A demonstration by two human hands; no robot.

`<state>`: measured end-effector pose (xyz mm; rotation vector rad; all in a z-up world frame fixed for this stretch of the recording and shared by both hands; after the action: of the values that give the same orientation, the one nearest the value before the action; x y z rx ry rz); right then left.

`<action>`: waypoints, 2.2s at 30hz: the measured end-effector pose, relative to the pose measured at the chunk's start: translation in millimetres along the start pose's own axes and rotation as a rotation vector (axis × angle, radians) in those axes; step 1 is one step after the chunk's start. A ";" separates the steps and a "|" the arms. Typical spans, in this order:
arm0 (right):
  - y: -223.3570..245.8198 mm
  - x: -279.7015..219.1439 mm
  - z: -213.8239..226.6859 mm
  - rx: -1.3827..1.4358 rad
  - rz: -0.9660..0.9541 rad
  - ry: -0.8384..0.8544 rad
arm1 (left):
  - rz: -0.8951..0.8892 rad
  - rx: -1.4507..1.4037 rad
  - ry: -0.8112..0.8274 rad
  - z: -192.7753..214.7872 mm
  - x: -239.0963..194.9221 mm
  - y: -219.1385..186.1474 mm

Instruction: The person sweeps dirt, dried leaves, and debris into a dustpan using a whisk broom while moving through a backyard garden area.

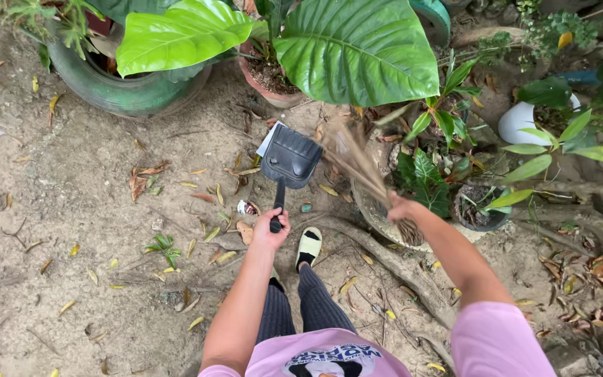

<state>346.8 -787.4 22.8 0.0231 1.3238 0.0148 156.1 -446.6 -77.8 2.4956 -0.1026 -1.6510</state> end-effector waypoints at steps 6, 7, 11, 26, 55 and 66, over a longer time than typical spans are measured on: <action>-52.9 -127.2 -2.1 -0.045 0.121 0.112 | 0.042 -0.197 0.046 -6.7 -26.0 -13.8; -64.5 -140.8 1.2 -0.090 0.104 0.086 | 0.025 -0.207 0.047 -9.9 -28.7 -18.5; -109.9 -153.0 25.7 -0.359 -0.077 -0.010 | -0.073 -0.093 0.058 -19.2 -33.7 -29.9; -121.0 -180.2 -2.6 0.535 0.187 0.004 | 0.105 0.168 0.005 -63.2 -16.1 4.2; -31.4 -211.4 61.1 1.117 0.410 -0.232 | 0.326 0.345 0.037 -197.4 -41.1 78.5; -99.8 -91.6 253.6 0.874 0.503 -0.480 | 0.259 0.568 0.175 -440.0 49.2 120.4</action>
<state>570.1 -891.6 171.1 1.0377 0.7327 -0.1356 582.9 -534.9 65.8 2.8383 -0.9508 -1.4363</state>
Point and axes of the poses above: each hand's wrist, its own x-axis towards the middle knuckle, its own z-axis out of the back of the hand, y = z × x, the point moved 9 cm from there along x, towards the middle knuckle, and after that the axes turned 8 degrees about -x, right-handed, at the moved point
